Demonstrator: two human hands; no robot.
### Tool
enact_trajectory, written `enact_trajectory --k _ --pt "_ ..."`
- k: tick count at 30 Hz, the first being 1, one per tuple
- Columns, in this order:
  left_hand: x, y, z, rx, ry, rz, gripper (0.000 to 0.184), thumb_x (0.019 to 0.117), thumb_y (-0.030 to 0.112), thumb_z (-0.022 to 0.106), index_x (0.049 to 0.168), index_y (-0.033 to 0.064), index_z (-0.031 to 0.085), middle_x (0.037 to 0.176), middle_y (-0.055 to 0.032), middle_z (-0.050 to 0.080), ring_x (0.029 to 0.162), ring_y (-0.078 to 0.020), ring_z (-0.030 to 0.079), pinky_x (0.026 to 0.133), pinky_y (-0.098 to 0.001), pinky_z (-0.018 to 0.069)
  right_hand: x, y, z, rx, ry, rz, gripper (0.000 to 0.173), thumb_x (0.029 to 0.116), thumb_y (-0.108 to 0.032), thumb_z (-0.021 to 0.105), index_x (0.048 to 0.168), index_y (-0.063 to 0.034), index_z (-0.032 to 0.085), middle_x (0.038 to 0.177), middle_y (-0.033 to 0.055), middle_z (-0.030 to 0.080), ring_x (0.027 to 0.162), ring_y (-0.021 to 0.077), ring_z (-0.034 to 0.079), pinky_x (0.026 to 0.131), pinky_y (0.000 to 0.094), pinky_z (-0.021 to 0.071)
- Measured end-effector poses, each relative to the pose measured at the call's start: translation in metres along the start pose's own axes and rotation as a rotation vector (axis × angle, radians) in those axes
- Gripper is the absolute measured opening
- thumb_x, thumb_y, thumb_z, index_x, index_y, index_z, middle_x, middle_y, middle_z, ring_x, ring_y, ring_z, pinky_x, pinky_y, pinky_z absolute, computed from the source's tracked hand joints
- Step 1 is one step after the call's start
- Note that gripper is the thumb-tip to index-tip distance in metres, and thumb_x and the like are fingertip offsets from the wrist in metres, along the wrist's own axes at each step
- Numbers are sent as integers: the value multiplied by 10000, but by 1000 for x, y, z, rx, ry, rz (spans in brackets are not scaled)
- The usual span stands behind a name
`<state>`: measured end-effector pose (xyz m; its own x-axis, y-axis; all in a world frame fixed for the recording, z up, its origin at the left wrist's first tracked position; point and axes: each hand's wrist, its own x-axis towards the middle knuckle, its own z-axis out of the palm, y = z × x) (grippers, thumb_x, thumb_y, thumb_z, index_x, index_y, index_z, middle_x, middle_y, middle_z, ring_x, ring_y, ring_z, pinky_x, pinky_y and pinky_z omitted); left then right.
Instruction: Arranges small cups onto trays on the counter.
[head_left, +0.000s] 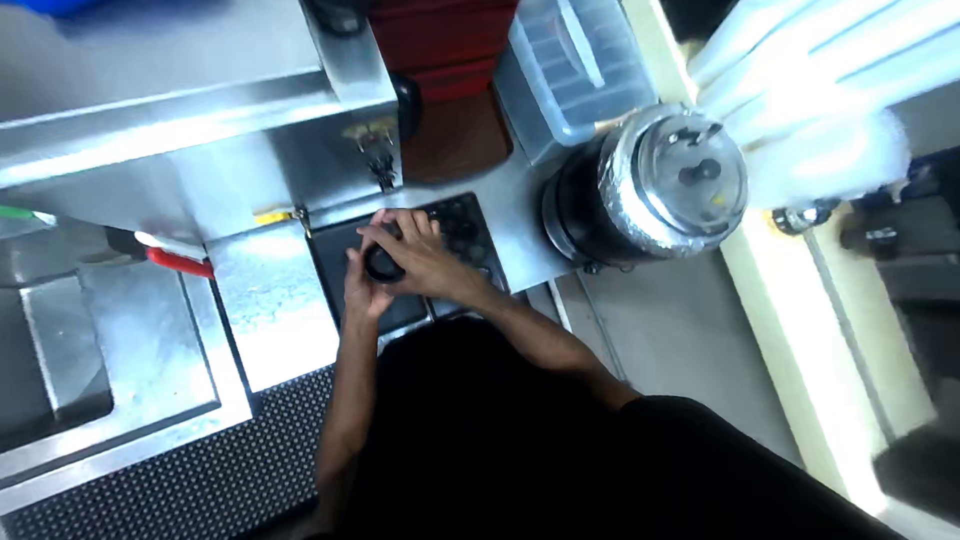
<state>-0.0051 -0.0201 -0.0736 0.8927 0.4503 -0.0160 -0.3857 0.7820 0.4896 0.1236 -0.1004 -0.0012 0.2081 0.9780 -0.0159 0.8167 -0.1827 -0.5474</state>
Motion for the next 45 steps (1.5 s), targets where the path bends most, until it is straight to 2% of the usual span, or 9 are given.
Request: enact_trajectory --k 2,5,10,15,20,25,30,35,45 --pt "-9 -16 -14 152 93 -153 576 966 479 665 1472 264 495 1375 6 616 1084 -99 663 822 -286 602 -21 13 7 166 -10 108 1053 631 -624 911 1544 -334 476 1484 181 476 1331 417 449 997 649 438" --pt "-23 -44 -29 194 271 -377 416 950 406 702 1321 232 632 1181 -56 688 924 -196 715 724 -400 641 -56 30 15 422 67 284 784 756 -407 918 1434 -155 613 1293 197 604 1167 382 578 971 573 515" --pt "-54 -86 -69 184 260 -631 588 905 509 736 1349 155 588 1268 -150 660 1087 -337 687 876 -535 612 -118 87 89 537 30 342 256 949 -191 744 1181 -83 738 988 111 722 870 223 699 844 451 603" --pt "-70 -91 -96 294 338 -811 321 985 169 654 1294 109 597 1207 -146 672 1051 -298 688 880 -502 600 -151 109 115 619 -17 587 226 992 -173 690 1168 -40 739 947 123 753 751 202 728 755 416 636" --pt "-68 -92 -109 182 447 -737 262 1033 228 581 1268 121 628 1223 -155 659 1045 -318 687 872 -496 605 -159 136 153 321 47 647 166 933 -143 729 1065 -46 754 1061 187 707 981 344 695 877 555 581" --pt "-61 -93 -115 44 446 -637 423 1057 393 522 1367 111 576 1295 -220 631 1125 -391 665 952 -562 568 -145 134 144 270 11 705 374 924 -254 781 1166 0 650 1037 224 682 910 384 699 801 575 591" --pt "-60 -90 -119 -120 305 -555 550 950 342 713 1447 174 547 1369 -242 585 1190 -429 632 983 -622 537 -156 148 117 291 117 801 287 955 -311 750 1015 -33 709 910 180 714 827 357 707 746 582 584" --pt "-55 -90 -110 -224 162 -516 590 892 247 765 1428 120 550 1414 -280 542 1259 -503 562 1024 -708 462 -153 183 118 155 76 777 358 945 -335 744 1206 -95 701 1154 159 684 1037 324 690 878 524 591" --pt "-37 -96 -98 70 207 -524 670 834 410 839 1383 150 555 1248 -169 653 983 -304 716 797 -455 636 -156 219 111 7 119 583 389 938 -376 745 1239 -132 718 1231 167 632 1176 332 605 1007 450 531"
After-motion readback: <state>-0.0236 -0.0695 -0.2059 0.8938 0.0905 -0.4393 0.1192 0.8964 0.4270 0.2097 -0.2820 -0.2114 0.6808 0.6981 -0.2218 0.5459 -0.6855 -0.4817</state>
